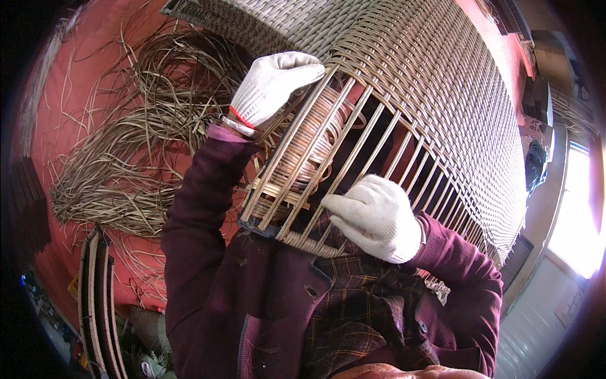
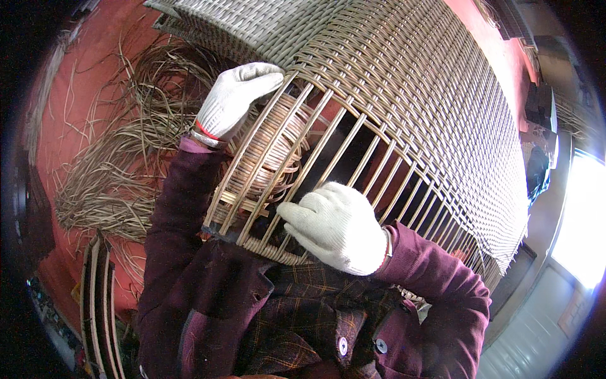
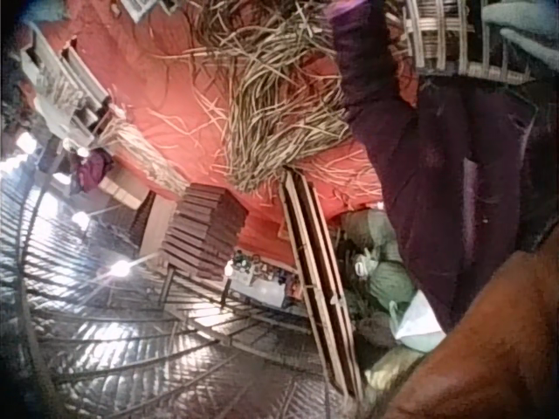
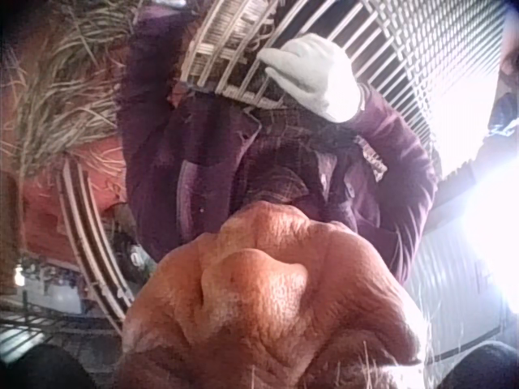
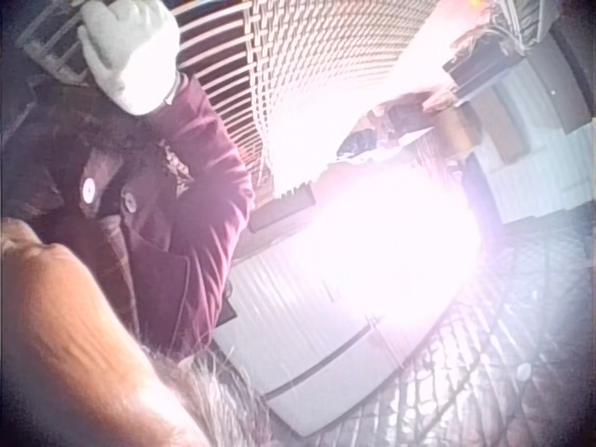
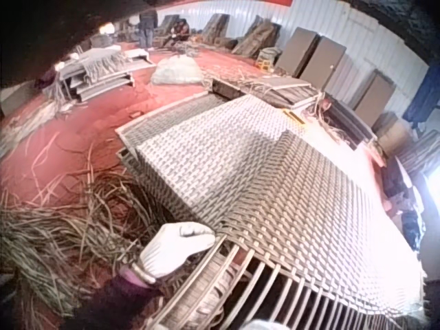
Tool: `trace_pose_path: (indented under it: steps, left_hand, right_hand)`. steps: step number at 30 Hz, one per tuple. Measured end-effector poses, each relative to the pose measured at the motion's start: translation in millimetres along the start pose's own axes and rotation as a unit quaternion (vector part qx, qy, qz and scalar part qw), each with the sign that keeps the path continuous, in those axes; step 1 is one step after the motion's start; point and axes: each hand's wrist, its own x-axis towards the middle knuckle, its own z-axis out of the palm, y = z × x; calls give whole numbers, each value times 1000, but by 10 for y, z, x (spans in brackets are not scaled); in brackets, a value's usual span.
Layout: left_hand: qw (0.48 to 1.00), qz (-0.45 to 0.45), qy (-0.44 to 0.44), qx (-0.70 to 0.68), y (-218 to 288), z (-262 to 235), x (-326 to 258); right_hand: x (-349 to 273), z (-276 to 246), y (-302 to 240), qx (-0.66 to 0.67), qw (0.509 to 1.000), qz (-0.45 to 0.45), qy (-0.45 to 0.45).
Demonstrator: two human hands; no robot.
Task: The person weaves a flat wicker basket by hand, threading flexible reeds through a rigid frame and tightening the weave. They repeatedly adjust the basket's position and tuck in loose ends to maintain a tight pattern.
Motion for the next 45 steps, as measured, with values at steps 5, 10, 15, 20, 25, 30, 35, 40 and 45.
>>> trace_pose_path:
  steps: [5, 10, 15, 20, 25, 30, 35, 40, 45]
  left_hand:
    - [999, 5, -33, -31, 56, -9, -3]
    - [981, 101, -69, 149, 134, -113, 22]
    - [998, -3, 36, -43, -73, -64, 73]
    - [992, -50, -82, -78, -345, -84, 180]
    - [968, -96, -217, -85, -445, -244, 412]
    - [944, -96, -291, -123, -656, -118, 572]
    - [919, -104, -300, -233, -852, -26, 626]
    - [956, -75, -280, -40, -570, -193, 602]
    - [891, 102, -191, 399, 159, -519, 484]
  right_hand:
    - [-31, 52, 45, 21, 1000, -6, 20]
    - [-36, 61, 78, 21, 1000, -12, 17]
    - [16, -47, 52, -10, 999, -15, 28]
    - [303, -311, 306, -142, 977, -12, 157]
    - [643, -204, 594, -201, 964, 60, 163]
    - [707, -176, 658, -194, 968, 79, 139]
    - [716, -185, 693, -195, 968, 73, 141]
    - [700, -271, 671, -172, 976, 78, 107]
    - [746, -608, 688, -61, 986, 145, 62]
